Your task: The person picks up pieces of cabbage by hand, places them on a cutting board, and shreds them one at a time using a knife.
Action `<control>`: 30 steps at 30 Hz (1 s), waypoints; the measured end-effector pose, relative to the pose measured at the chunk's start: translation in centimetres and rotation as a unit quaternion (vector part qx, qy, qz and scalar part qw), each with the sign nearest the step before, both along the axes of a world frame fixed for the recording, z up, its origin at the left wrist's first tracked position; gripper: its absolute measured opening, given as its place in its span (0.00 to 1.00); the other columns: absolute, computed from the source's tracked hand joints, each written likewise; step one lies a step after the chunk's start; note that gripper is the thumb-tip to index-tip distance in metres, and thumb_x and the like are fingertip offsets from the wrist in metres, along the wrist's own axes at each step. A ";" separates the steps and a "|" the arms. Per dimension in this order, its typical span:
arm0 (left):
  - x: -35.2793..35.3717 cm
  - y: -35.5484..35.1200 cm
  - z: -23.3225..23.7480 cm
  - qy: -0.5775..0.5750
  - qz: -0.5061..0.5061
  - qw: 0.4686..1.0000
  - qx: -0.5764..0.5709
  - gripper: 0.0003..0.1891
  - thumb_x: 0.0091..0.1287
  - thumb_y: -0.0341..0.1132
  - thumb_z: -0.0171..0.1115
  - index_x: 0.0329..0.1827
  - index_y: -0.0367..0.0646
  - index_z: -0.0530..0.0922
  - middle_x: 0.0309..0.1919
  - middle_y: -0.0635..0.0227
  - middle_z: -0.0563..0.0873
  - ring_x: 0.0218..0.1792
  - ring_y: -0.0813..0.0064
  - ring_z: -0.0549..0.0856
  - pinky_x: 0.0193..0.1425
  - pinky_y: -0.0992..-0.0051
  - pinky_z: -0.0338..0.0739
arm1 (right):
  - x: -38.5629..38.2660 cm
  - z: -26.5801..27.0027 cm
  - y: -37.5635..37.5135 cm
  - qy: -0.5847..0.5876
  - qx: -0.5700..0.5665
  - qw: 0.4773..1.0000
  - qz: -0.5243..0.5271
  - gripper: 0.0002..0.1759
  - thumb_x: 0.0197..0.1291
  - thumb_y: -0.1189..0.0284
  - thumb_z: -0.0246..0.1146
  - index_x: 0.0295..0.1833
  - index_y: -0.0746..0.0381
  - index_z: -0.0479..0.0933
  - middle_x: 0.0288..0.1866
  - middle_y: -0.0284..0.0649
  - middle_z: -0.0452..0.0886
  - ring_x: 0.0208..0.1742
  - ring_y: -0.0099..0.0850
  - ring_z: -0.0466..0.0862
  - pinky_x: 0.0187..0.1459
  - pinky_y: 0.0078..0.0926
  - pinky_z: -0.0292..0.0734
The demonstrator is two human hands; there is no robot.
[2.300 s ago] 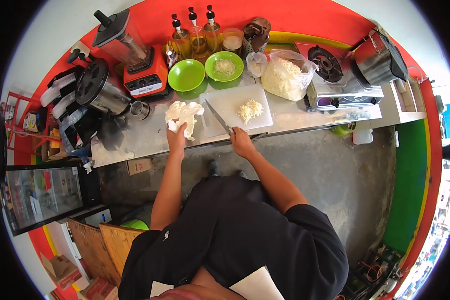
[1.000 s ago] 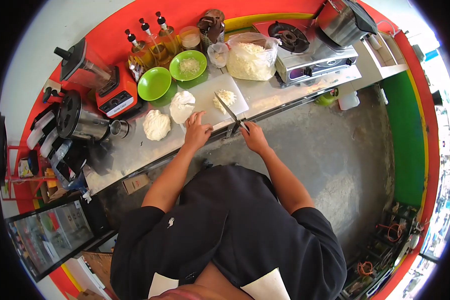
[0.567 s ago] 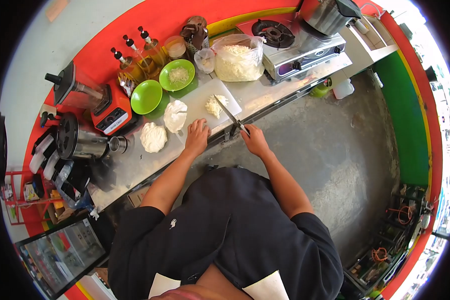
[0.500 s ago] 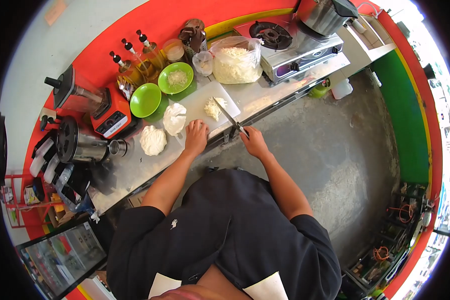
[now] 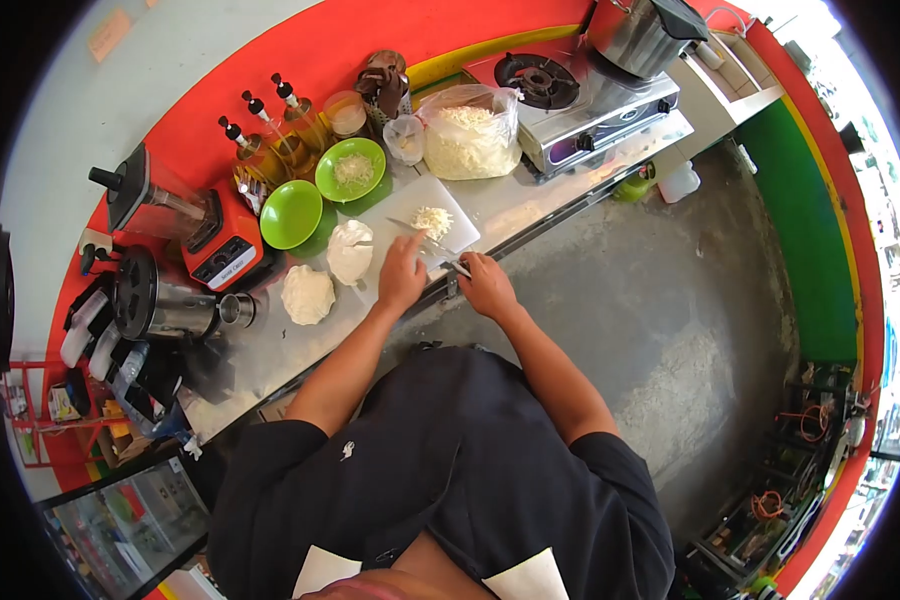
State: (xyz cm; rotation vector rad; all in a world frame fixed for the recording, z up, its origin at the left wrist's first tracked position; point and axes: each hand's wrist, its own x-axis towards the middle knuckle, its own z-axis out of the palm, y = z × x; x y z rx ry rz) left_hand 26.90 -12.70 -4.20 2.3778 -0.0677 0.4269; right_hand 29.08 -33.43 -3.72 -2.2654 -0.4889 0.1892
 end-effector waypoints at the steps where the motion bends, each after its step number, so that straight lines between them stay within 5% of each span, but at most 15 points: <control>1: -0.2 0.2 -0.7 0.024 -0.062 0.998 0.020 0.35 0.63 0.23 0.59 0.75 0.60 0.74 0.43 0.60 0.81 0.50 0.55 0.83 0.54 0.59 0.80 | 0.0 0.2 0.4 -0.052 -0.036 0.998 0.013 0.19 0.61 0.72 0.69 0.57 0.65 0.77 0.50 0.52 0.84 0.55 0.53 0.82 0.56 0.47 0.78; 8: -0.9 0.0 -0.7 0.182 -0.101 0.977 0.056 0.42 0.63 0.24 0.60 0.79 0.75 0.68 0.41 0.59 0.83 0.43 0.55 0.86 0.50 0.57 0.82 | 0.0 2.4 1.4 -0.130 -0.120 0.984 0.038 0.20 0.57 0.74 0.71 0.54 0.65 0.78 0.49 0.48 0.83 0.54 0.48 0.81 0.56 0.43 0.79; 14: 0.5 0.9 -0.1 0.199 -0.098 0.974 0.056 0.43 0.64 0.24 0.57 0.80 0.80 0.66 0.41 0.59 0.83 0.45 0.56 0.87 0.50 0.57 0.82 | -0.5 4.4 -0.3 -0.120 -0.115 0.986 0.015 0.18 0.56 0.75 0.72 0.53 0.64 0.79 0.47 0.46 0.83 0.54 0.47 0.81 0.55 0.43 0.78; 24: 2.7 1.7 -1.0 0.225 -0.068 0.972 0.022 0.44 0.64 0.25 0.55 0.81 0.81 0.64 0.49 0.57 0.85 0.52 0.55 0.86 0.54 0.59 0.82 | -2.1 6.2 -3.4 -0.091 -0.128 0.987 -0.043 0.17 0.57 0.75 0.71 0.53 0.61 0.80 0.50 0.43 0.85 0.57 0.46 0.80 0.56 0.42 0.78; 30: 3.8 1.5 -0.7 0.238 0.042 0.970 -0.033 0.46 0.65 0.27 0.56 0.86 0.74 0.53 0.51 0.57 0.84 0.53 0.54 0.86 0.54 0.57 0.81 | -1.7 3.6 -4.4 -0.069 -0.054 0.993 -0.079 0.14 0.63 0.71 0.69 0.52 0.66 0.82 0.40 0.50 0.87 0.43 0.50 0.85 0.48 0.42 0.81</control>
